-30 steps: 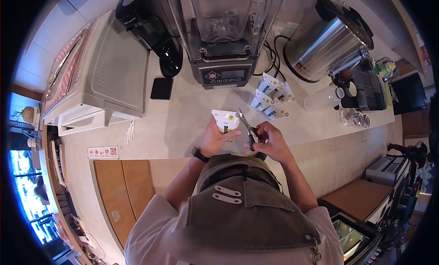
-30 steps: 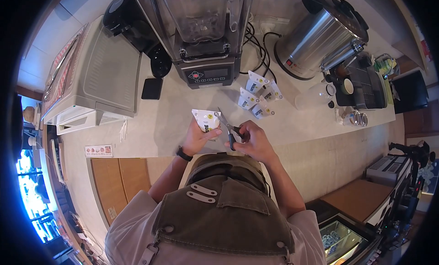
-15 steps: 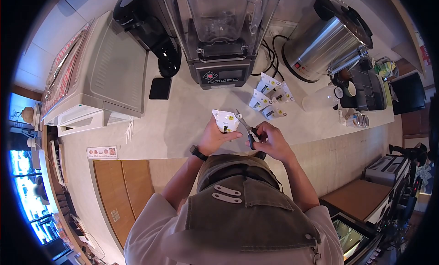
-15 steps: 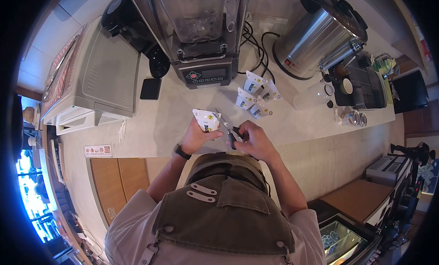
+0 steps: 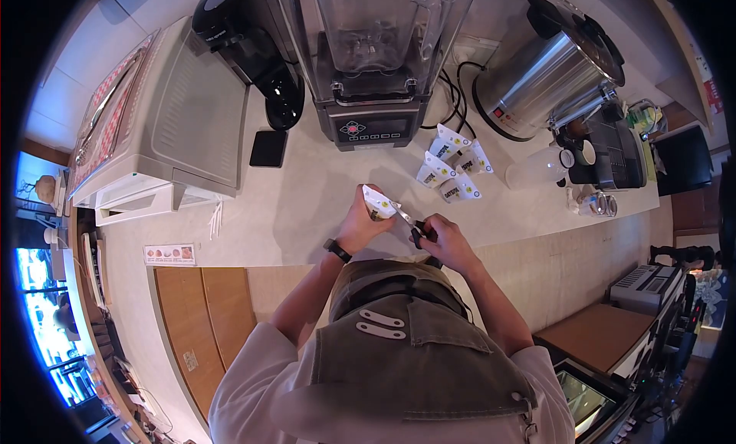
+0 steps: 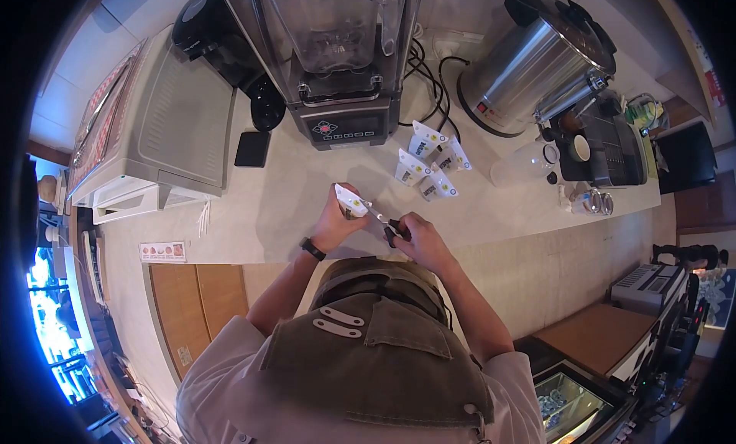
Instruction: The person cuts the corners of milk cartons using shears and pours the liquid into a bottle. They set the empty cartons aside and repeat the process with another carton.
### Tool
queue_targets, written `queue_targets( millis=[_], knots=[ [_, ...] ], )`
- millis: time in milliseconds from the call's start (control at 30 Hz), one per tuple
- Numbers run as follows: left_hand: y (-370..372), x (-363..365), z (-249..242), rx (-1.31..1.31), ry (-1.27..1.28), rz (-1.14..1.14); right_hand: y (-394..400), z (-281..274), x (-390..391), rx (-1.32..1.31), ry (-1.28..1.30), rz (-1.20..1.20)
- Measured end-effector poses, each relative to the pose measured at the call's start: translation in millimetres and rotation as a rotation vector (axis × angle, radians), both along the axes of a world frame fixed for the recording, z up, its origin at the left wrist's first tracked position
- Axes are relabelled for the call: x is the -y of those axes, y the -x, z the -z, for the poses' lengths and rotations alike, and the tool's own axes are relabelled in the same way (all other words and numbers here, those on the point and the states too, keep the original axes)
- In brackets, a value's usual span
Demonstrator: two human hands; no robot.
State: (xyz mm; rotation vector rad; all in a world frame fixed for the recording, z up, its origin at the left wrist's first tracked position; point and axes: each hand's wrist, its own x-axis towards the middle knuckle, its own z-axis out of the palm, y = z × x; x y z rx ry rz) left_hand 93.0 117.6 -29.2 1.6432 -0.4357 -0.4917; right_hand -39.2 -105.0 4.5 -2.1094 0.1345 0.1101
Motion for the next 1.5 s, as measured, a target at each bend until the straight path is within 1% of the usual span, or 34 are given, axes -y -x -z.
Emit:
queue_targets(
  millis=[100, 233, 300, 433, 500, 567, 633, 700, 733, 800, 833, 900, 1000, 1067, 1100, 1200, 1233, 1300, 1333, 1367, 1400, 1500],
  knots=[
    [1, 1, 4, 0.010, 0.032, -0.030, 1, 12, 0, 0.069, 0.053, -0.007],
    [-1, 0, 7, 0.051, -0.003, -0.036, 1, 12, -2, 0.053, 0.057, -0.007],
    [-1, 0, 8, 0.030, 0.021, -0.035, 1, 10, -3, 0.035, 0.060, -0.010],
    [1, -1, 6, 0.027, 0.045, -0.060, -1, 11, -3, -0.081, 0.074, 0.037],
    [-1, -3, 9, 0.130, 0.014, -0.071, -4, 12, -3, -0.155, 0.100, 0.092],
    [-2, -9, 11, 0.224, -0.042, -0.078, -4, 11, -9, -0.045, 0.243, 0.155],
    [-2, -15, -1, 0.308, -0.118, -0.074, -6, 9, -12, 0.108, 0.397, 0.181],
    [-2, -22, 5, 0.178, -0.087, -0.073, -12, 8, -12, 0.307, 0.561, 0.167],
    [-2, -25, 8, 0.115, -0.072, -0.072, -15, 12, -10, 0.193, 0.517, 0.090],
    [-1, -31, 13, 0.070, 0.069, -0.112, -18, 26, -3, -0.039, 0.421, -0.058],
    [-1, -32, 12, 0.045, 0.140, -0.130, -20, 34, -2, -0.033, 0.428, -0.092],
    [-3, -36, 3, 0.088, 0.134, -0.114, -26, 46, -5, -0.021, 0.442, -0.162],
    [-2, -38, -23, 0.095, 0.120, -0.095, -35, 39, -10, -0.087, 0.430, -0.223],
    [-1, -36, -44, 0.085, 0.096, -0.043, -36, 33, -11, -0.050, 0.374, -0.237],
    [0, -33, -52, 0.037, 0.094, -0.024, -35, 27, -8, -0.032, 0.349, -0.238],
    [4, -15, -88, 0.114, 0.066, 0.176, -23, -22, 1, -0.025, -0.068, -0.118],
    [8, -7, -97, 0.109, 0.048, 0.233, -14, -40, 7, 0.002, -0.166, -0.107],
    [10, 19, -111, 0.288, 0.048, 0.412, 4, -72, 23, 0.064, -0.361, -0.099],
    [11, 33, -119, 0.379, 0.045, 0.496, 14, -82, 31, 0.037, -0.455, -0.082],
    [15, 50, -126, 0.328, 0.062, 0.575, 25, -91, 40, 0.013, -0.548, -0.066],
    [20, 69, -132, 0.303, 0.105, 0.602, 34, -95, 52, -0.009, -0.642, -0.053],
    [38, 128, -143, 0.226, 0.199, 0.696, 56, -110, 90, -0.017, -0.739, -0.066]
  ],
)
